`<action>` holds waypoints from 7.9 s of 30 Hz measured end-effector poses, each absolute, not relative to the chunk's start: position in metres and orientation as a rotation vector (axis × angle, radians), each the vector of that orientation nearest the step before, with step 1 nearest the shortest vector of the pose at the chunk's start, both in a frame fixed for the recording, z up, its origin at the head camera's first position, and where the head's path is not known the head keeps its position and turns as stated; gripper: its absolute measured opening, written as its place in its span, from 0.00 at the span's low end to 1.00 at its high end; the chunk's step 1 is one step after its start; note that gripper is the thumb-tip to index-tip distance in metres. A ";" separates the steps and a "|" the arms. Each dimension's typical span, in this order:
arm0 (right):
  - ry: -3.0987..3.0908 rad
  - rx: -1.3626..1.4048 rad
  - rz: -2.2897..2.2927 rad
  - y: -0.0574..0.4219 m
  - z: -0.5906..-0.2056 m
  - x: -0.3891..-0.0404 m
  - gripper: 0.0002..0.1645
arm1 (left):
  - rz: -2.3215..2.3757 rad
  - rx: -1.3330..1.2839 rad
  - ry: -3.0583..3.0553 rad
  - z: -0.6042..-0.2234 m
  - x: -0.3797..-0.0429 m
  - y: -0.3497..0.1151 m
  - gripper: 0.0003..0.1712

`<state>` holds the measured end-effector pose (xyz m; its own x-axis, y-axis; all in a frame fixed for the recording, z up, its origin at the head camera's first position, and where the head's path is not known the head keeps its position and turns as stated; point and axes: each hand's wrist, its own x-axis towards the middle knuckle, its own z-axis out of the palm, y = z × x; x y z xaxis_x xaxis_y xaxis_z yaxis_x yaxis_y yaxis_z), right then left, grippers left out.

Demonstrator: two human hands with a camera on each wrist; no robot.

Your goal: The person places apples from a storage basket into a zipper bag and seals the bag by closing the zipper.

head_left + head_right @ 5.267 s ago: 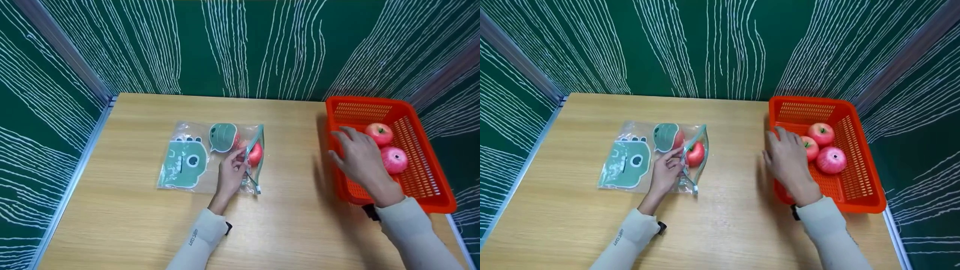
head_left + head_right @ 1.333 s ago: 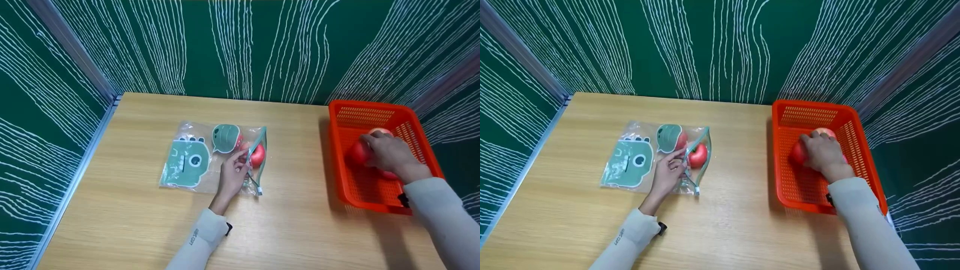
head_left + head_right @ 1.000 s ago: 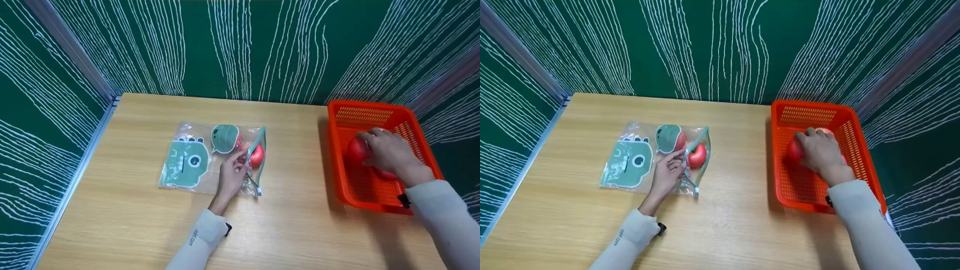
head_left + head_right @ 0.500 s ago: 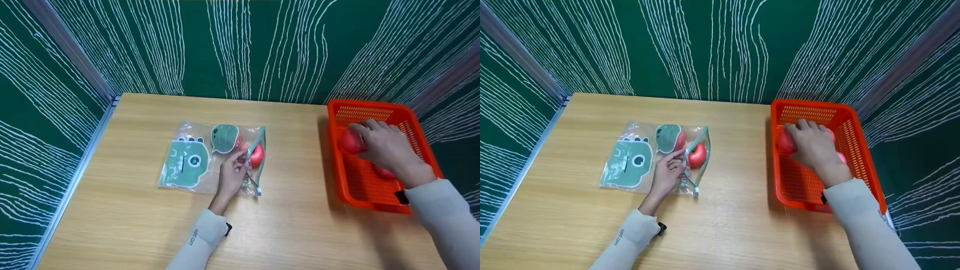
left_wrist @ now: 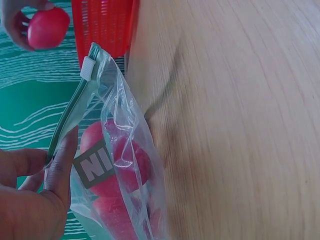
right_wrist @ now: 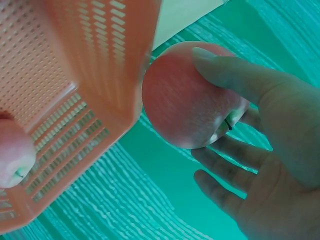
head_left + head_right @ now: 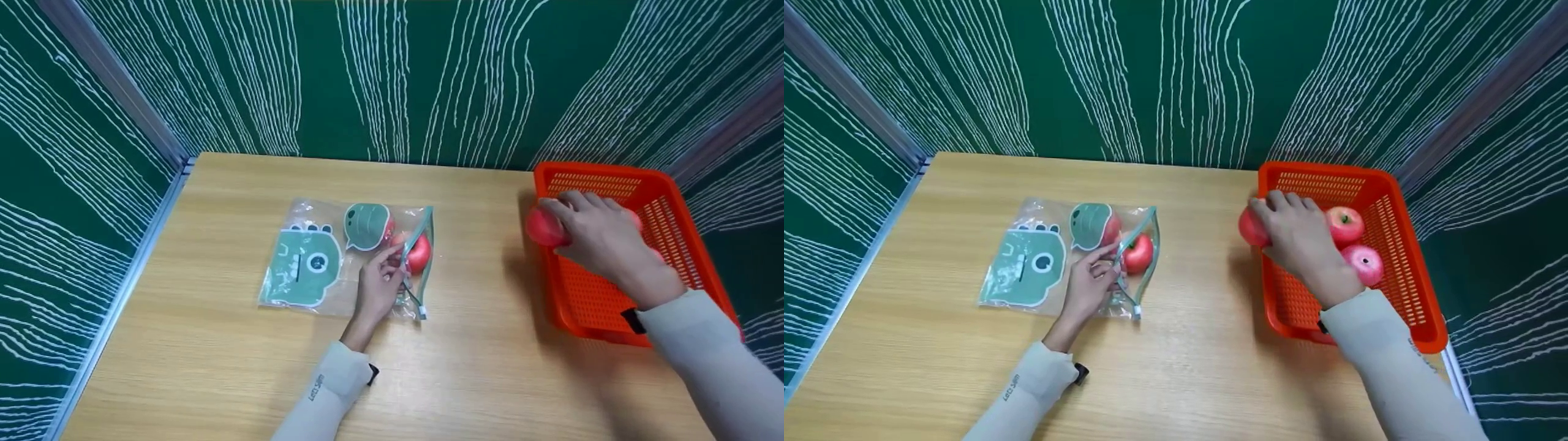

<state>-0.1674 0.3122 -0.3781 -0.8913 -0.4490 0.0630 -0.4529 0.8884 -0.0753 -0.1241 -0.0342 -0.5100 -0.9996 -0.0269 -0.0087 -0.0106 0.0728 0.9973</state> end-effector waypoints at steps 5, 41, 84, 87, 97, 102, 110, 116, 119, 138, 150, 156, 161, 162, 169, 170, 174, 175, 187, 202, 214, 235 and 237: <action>-2.995 0.759 0.163 0.297 -0.383 -0.167 0.61 | -2.130 0.044 -2.289 -0.511 -0.124 -0.034 0.28; -2.922 1.012 0.077 0.229 -0.432 -0.157 0.55 | -2.129 0.023 -2.271 -0.515 -0.124 -0.033 0.27; -3.034 0.930 0.159 0.184 -0.469 -0.168 0.55 | -2.098 0.063 -2.318 -0.514 -0.124 -0.033 0.27; -3.038 0.916 0.151 0.183 -0.471 -0.168 0.54 | -2.097 0.052 -2.307 -0.514 -0.124 -0.033 0.27; -3.048 0.925 0.166 0.175 -0.475 -0.170 0.53 | -2.113 0.041 -2.286 -0.514 -0.123 -0.033 0.26; -3.032 0.924 0.147 0.172 -0.477 -0.170 0.53 | -2.125 0.028 -2.293 -0.514 -0.122 -0.033 0.26; -3.041 0.919 0.146 0.168 -0.479 -0.170 0.54 | -2.126 0.031 -2.298 -0.511 -0.123 -0.031 0.26; -3.018 0.935 0.136 0.162 -0.480 -0.169 0.52 | -2.136 0.057 -2.306 -0.511 -0.123 -0.031 0.26; -3.016 0.943 0.155 0.160 -0.481 -0.168 0.51 | -2.151 0.067 -2.306 -0.510 -0.123 -0.031 0.26; -2.975 0.970 0.168 0.142 -0.488 -0.167 0.49 | -2.082 0.077 -2.313 -0.506 -0.125 -0.032 0.27; -3.002 1.007 0.162 0.137 -0.492 -0.170 0.53 | -2.105 0.128 -2.313 -0.505 -0.124 -0.032 0.28; -3.011 1.004 0.156 0.134 -0.496 -0.171 0.53 | -2.093 0.118 -2.311 -0.505 -0.123 -0.032 0.28; -2.962 1.037 0.176 0.131 -0.500 -0.172 0.48 | -2.110 0.099 -2.269 -0.506 -0.123 -0.032 0.29; -2.958 1.041 0.178 0.130 -0.501 -0.172 0.48 | -2.112 0.098 -2.264 -0.505 -0.123 -0.032 0.29; -2.969 1.041 0.214 0.128 -0.502 -0.172 0.48 | -2.117 0.097 -2.259 -0.506 -0.123 -0.033 0.29; -2.977 1.040 0.234 0.128 -0.503 -0.172 0.48 | -2.119 0.095 -2.258 -0.506 -0.123 -0.034 0.29; -2.994 1.042 0.317 0.130 -0.503 -0.171 0.50 | -2.122 0.093 -2.255 -0.506 -0.123 -0.034 0.30; -2.994 1.046 0.344 0.130 -0.503 -0.171 0.51 | -2.122 0.094 -2.256 -0.506 -0.123 -0.035 0.30; -2.926 1.080 0.487 0.137 -0.506 -0.171 0.47 | -2.129 0.116 -2.265 -0.504 -0.121 -0.035 0.30; -3.047 0.905 0.545 0.160 -0.488 -0.170 0.49 | -2.172 0.160 -2.262 -0.503 -0.122 -0.035 0.28; -3.128 0.747 0.516 0.196 -0.466 -0.162 0.47 | -2.133 0.132 -2.269 -0.504 -0.121 -0.035 0.30; -3.051 0.538 0.502 0.284 -0.437 -0.146 0.46 | -2.177 0.119 -2.223 -0.507 -0.121 -0.036 0.30; -3.048 0.522 0.474 0.289 -0.434 -0.144 0.45 | -2.172 0.115 -2.223 -0.508 -0.121 -0.036 0.30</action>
<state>-0.1435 0.2895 -0.4339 -0.9442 -0.3233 0.0630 -0.3271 0.8983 -0.2933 -0.1214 -0.0360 -0.5077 -0.9968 -0.0750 -0.0291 -0.0308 0.0222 0.9993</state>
